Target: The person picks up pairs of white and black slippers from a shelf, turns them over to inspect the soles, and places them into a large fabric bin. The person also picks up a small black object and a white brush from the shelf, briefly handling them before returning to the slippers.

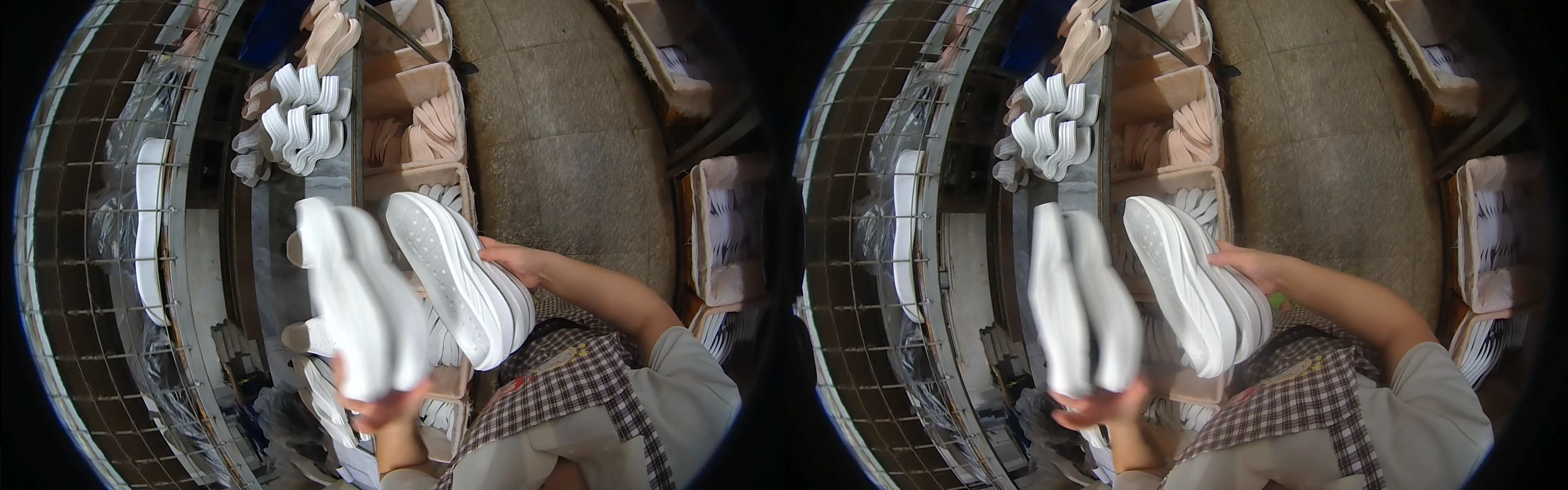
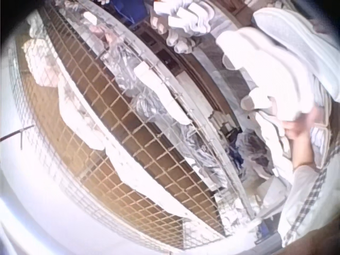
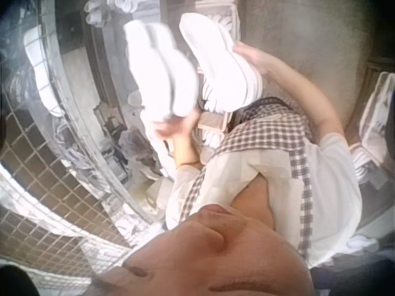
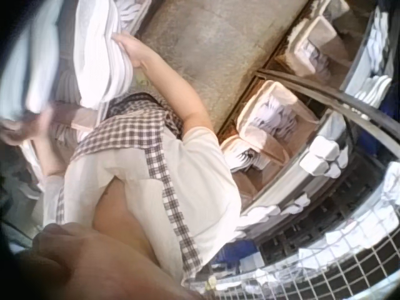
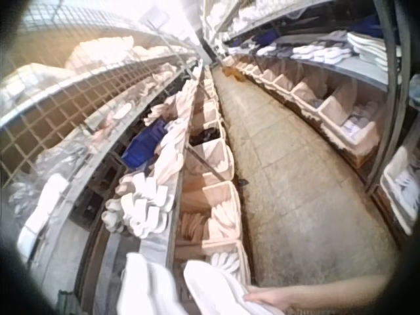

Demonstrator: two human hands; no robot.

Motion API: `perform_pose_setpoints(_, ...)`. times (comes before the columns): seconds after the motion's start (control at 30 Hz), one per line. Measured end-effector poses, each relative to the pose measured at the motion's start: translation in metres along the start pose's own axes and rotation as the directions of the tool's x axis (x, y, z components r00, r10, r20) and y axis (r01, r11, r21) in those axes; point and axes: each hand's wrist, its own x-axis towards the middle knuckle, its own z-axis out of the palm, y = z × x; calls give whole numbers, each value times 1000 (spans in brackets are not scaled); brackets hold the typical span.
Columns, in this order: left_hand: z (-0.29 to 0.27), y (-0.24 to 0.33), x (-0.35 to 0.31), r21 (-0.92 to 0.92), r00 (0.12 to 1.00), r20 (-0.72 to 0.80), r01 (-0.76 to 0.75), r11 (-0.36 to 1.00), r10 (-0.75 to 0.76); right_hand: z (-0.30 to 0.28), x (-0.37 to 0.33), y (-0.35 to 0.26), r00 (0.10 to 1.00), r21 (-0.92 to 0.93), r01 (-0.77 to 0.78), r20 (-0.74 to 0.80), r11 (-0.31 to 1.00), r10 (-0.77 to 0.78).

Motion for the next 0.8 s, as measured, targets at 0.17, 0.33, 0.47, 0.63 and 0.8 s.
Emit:
perform_pose_setpoints(0.17, 29, 97, -15, -164, 944, 313, 162, 973, -104, -19, -28, 4, 991, 178, -121, 86, 977, 107)
perform_pose_setpoints(0.33, 50, 113, -10, -492, 938, 335, 93, 865, 89, -60, -67, -14, 941, 59, -340, 24, 939, 339)
perform_pose_setpoints(0.47, 54, 19, -1, -42, 652, 597, 607, 793, -468, -92, -83, -12, 861, -91, -508, -17, 856, 509)
perform_pose_setpoints(0.63, 98, -27, -81, 270, -355, 885, 919, 289, 302, -126, -93, 34, 612, -254, -751, 77, 609, 787)
perform_pose_setpoints(0.8, 71, 34, -192, 427, -372, 895, 874, -232, 246, -145, -120, 84, 403, -140, -904, 38, 404, 914)
